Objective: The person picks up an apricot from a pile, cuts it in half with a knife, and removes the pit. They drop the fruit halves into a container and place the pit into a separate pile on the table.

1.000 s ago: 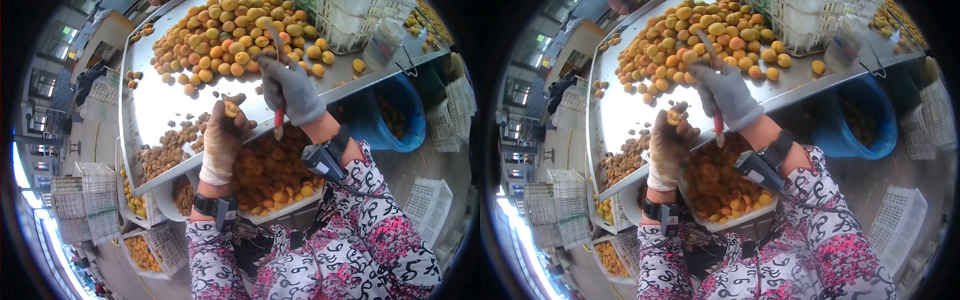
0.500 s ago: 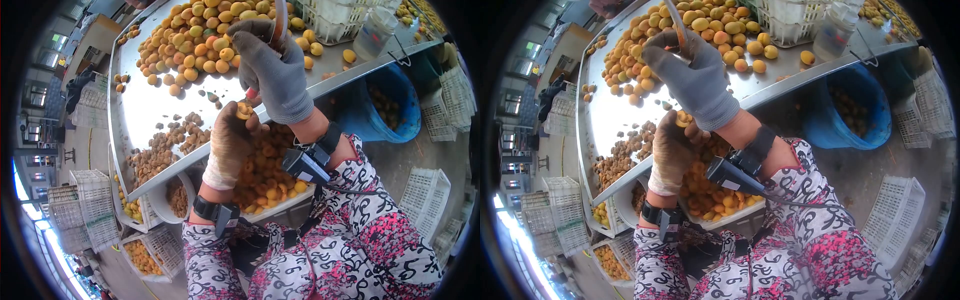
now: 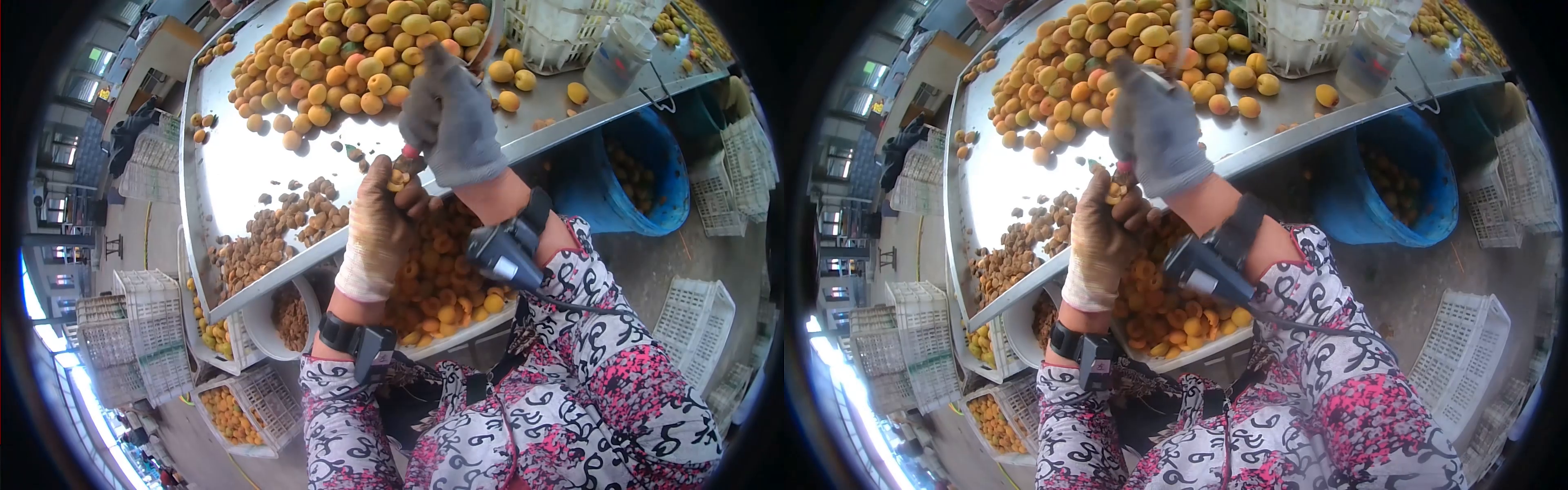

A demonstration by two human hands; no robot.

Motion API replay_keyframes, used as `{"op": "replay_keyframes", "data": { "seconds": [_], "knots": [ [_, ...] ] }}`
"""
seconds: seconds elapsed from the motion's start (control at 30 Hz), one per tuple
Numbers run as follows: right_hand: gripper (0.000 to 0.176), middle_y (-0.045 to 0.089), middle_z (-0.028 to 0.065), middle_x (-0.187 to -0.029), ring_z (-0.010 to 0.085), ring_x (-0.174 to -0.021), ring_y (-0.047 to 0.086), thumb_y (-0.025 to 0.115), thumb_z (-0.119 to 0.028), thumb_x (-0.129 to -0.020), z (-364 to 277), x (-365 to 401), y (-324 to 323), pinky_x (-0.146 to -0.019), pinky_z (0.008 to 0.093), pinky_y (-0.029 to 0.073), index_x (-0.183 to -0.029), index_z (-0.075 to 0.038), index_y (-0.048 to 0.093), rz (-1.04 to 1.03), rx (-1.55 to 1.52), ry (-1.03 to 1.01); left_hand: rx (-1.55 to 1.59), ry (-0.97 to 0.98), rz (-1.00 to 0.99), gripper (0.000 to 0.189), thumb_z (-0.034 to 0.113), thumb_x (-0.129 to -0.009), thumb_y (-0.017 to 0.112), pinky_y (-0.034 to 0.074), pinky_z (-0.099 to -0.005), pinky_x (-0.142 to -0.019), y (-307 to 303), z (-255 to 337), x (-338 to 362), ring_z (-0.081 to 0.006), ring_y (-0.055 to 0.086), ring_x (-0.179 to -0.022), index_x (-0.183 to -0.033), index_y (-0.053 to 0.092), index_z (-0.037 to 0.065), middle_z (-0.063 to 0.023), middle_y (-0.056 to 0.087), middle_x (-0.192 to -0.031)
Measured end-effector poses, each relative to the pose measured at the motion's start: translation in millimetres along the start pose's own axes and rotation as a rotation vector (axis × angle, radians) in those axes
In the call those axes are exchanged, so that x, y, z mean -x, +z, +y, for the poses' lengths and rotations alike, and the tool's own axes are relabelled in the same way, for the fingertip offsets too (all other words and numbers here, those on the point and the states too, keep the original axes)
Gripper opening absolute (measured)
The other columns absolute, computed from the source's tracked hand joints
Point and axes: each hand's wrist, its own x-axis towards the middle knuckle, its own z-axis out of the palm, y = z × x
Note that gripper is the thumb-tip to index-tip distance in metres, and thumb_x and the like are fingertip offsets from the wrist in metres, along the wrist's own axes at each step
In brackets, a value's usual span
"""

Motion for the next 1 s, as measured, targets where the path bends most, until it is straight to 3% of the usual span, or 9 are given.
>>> {"op": "replay_keyframes", "data": {
  "seconds": [0.07, 0.3, 0.37, 0.47, 0.57, 0.6, 0.63, 0.7, 1.0],
  "knots": [
    [0.045, 0.029, -0.0043, -0.049, 0.0092, -0.038, 0.026, 0.062, -0.041, -0.089, 8.3, -10.1, -12.3, -0.036, 0.0272, 0.023, -0.06, -0.015, 0.039, -0.008, -0.147, 0.076, 0.075, -0.065, -0.111, 0.035, 0.041, -0.091, 0.055, 0.04, -0.031, -0.065, -2.4, 3.3, 0.7, -0.0125, 0.04, -0.055, -0.103, 0.055, 0.008, 0.0034, 0.04, -0.06],
    [0.052, 0.024, -0.0046, -0.049, 0.0111, -0.037, 0.024, 0.061, -0.048, -0.088, 9.0, -19.6, -13.5, -0.036, 0.0284, 0.022, -0.057, -0.017, 0.032, 0.141, -0.273, 0.119, 0.15, 0.025, 0.087, 0.03, 0.026, -0.089, 0.062, 0.041, -0.0313, -0.066, 12.2, 5.0, 3.0, -0.0116, 0.037, -0.056, -0.104, 0.054, 0.002, 0.004, 0.036, -0.061],
    [0.04, 0.033, -0.0053, -0.049, 0.0092, -0.038, 0.03, 0.064, -0.041, -0.087, 1.7, -14.4, -9.0, -0.036, 0.0271, 0.026, -0.063, -0.015, 0.047, -0.014, -0.04, -0.095, 0.088, 0.103, 0.135, 0.03, 0.023, -0.088, 0.064, 0.042, -0.0309, -0.067, 11.8, 8.0, 2.4, -0.0117, 0.038, -0.057, -0.105, 0.053, 0.001, 0.0041, 0.037, -0.063],
    [0.024, 0.048, -0.0027, -0.054, 0.0104, -0.042, 0.045, 0.068, -0.033, -0.085, -6.5, -8.2, 0.4, -0.04, 0.0274, 0.038, -0.081, -0.01, 0.058, 0.018, 0.375, -0.043, -0.074, 0.172, 0.175, 0.027, 0.022, -0.089, 0.063, 0.043, -0.0294, -0.068, 2.8, 24.5, 4.2, -0.0123, 0.041, -0.059, -0.105, 0.054, 0.003, 0.0042, 0.039, -0.065],
    [0.024, 0.064, 0.0095, -0.075, 0.0144, -0.071, 0.062, 0.069, -0.026, -0.079, 39.0, -14.5, -17.8, -0.065, 0.0264, 0.049, -0.087, -0.004, 0.062, -0.225, 0.908, -0.196, -0.129, 0.237, 0.159, 0.024, 0.023, -0.091, 0.062, 0.047, -0.029, -0.069, -5.9, 29.8, 0.0, -0.0121, 0.054, -0.068, -0.107, 0.055, 0.006, 0.0021, 0.054, -0.071],
    [0.024, 0.065, 0.0118, -0.078, 0.021, -0.075, 0.064, 0.066, -0.028, -0.08, 24.4, -2.5, -7.7, -0.068, 0.0311, 0.05, -0.085, -0.005, 0.062, -0.296, 0.912, 0.035, -0.129, 0.219, 0.135, 0.024, 0.023, -0.091, 0.062, 0.047, -0.029, -0.069, -5.6, 31.6, -0.6, -0.0121, 0.054, -0.068, -0.107, 0.055, 0.006, 0.0021, 0.054, -0.071],
    [0.029, 0.063, 0.0063, -0.072, 0.0125, -0.064, 0.059, 0.064, -0.037, -0.085, 32.9, 0.2, -6.6, -0.061, 0.0288, 0.048, -0.092, -0.009, 0.064, -0.344, 1.125, -0.05, -0.094, 0.241, 0.09, 0.035, 0.029, -0.092, 0.058, 0.045, -0.0339, -0.083, -5.9, 33.9, -0.6, -0.0164, 0.054, -0.088, -0.118, 0.05, 0.006, -0.0029, 0.055, -0.092],
    [0.028, 0.064, 0.0095, -0.075, 0.0236, -0.07, 0.064, 0.061, -0.037, -0.086, 40.0, 9.4, -6.7, -0.066, 0.0345, 0.05, -0.094, -0.011, 0.063, -0.347, 1.234, -0.047, -0.105, 0.29, 0.089, 0.053, 0.039, -0.095, 0.051, 0.038, -0.0412, -0.102, 1.4, 35.9, -0.5, -0.0228, 0.048, -0.118, -0.134, 0.039, 0.005, -0.0098, 0.049, -0.126],
    [0.022, 0.065, 0.0127, -0.081, 0.0331, -0.078, 0.064, 0.057, -0.027, -0.083, 50.8, 21.5, -3.3, -0.068, 0.0418, 0.05, -0.095, -0.009, 0.059, -0.369, 1.423, -0.157, -0.67, 0.441, 0.241, 0.042, 0.035, -0.093, 0.053, 0.041, -0.038, -0.099, -9.8, 29.9, 14.1, -0.0224, 0.051, -0.113, -0.12, 0.049, 0.004, -0.0093, 0.053, -0.119]
  ]
}}
